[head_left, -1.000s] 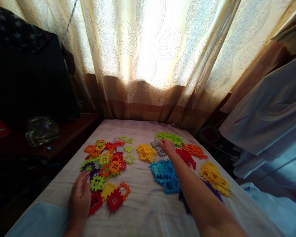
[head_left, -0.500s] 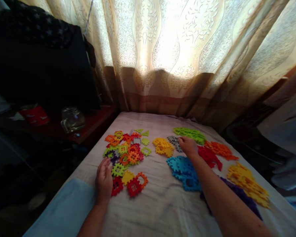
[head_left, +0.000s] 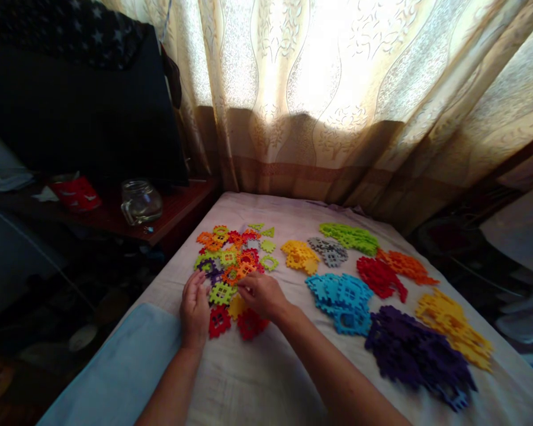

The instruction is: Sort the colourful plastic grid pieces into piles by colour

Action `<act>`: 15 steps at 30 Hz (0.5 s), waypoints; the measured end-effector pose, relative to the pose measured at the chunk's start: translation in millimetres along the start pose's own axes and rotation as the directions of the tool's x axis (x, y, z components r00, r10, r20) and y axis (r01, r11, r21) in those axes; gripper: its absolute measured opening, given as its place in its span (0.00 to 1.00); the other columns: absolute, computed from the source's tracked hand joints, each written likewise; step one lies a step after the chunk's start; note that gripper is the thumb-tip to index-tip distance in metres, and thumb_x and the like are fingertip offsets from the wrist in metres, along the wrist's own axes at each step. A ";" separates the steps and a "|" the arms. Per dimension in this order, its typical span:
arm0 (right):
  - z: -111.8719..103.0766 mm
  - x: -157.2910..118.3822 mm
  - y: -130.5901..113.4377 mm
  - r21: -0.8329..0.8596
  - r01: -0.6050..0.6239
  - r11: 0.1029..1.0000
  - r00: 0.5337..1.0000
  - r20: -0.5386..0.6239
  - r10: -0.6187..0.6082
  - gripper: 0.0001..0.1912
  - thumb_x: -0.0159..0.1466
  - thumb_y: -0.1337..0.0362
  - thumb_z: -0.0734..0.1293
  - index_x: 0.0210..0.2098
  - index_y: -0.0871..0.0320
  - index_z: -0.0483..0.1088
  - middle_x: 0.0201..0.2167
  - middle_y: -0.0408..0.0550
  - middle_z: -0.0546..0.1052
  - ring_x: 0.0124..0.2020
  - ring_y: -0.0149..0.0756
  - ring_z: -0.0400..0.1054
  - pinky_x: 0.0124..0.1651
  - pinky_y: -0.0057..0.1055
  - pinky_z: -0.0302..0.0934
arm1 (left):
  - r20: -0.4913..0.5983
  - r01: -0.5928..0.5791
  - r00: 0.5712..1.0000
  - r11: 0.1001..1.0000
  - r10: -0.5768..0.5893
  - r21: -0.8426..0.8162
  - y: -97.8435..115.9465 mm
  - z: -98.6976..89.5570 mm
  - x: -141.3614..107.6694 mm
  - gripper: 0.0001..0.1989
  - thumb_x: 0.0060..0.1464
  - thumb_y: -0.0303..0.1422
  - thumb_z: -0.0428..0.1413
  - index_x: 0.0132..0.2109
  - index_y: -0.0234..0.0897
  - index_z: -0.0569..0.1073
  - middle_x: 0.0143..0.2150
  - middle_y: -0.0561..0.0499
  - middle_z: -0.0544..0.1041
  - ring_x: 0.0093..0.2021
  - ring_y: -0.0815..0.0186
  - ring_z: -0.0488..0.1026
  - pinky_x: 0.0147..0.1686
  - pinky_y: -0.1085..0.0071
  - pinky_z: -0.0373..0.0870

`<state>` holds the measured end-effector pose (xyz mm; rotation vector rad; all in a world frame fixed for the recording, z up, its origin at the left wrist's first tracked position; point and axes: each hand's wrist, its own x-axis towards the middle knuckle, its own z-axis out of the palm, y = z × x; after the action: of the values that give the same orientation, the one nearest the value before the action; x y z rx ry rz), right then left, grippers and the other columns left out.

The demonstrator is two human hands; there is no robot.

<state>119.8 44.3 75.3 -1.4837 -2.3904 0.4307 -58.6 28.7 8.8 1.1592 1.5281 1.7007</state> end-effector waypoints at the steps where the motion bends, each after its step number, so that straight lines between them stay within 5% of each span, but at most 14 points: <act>1: 4.8 -0.7 -7.1 0.003 0.011 1.000 1.000 0.014 -0.011 0.12 0.65 0.60 0.62 0.42 0.50 0.77 0.41 0.45 0.79 0.39 0.33 0.72 0.39 0.26 0.60 | 0.001 0.004 1.000 1.000 -0.004 0.000 -0.4 0.1 0.2 0.19 0.60 0.39 0.46 0.54 0.36 0.69 0.60 0.41 0.69 0.58 0.59 0.69 0.49 0.66 0.74; 15: 15.6 9.5 -28.9 -0.095 -0.028 0.995 0.998 0.054 0.033 0.21 0.58 0.52 0.67 0.47 0.55 0.72 0.43 0.52 0.76 0.43 0.42 0.71 0.42 0.34 0.65 | 0.006 0.039 0.999 0.999 -0.039 0.009 0.2 -1.9 2.3 0.22 0.57 0.44 0.49 0.54 0.36 0.70 0.59 0.40 0.70 0.57 0.55 0.70 0.49 0.60 0.75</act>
<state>86.1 39.1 73.5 -1.5697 -2.4649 0.3754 -61.3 29.7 9.6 1.1305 1.5467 1.6646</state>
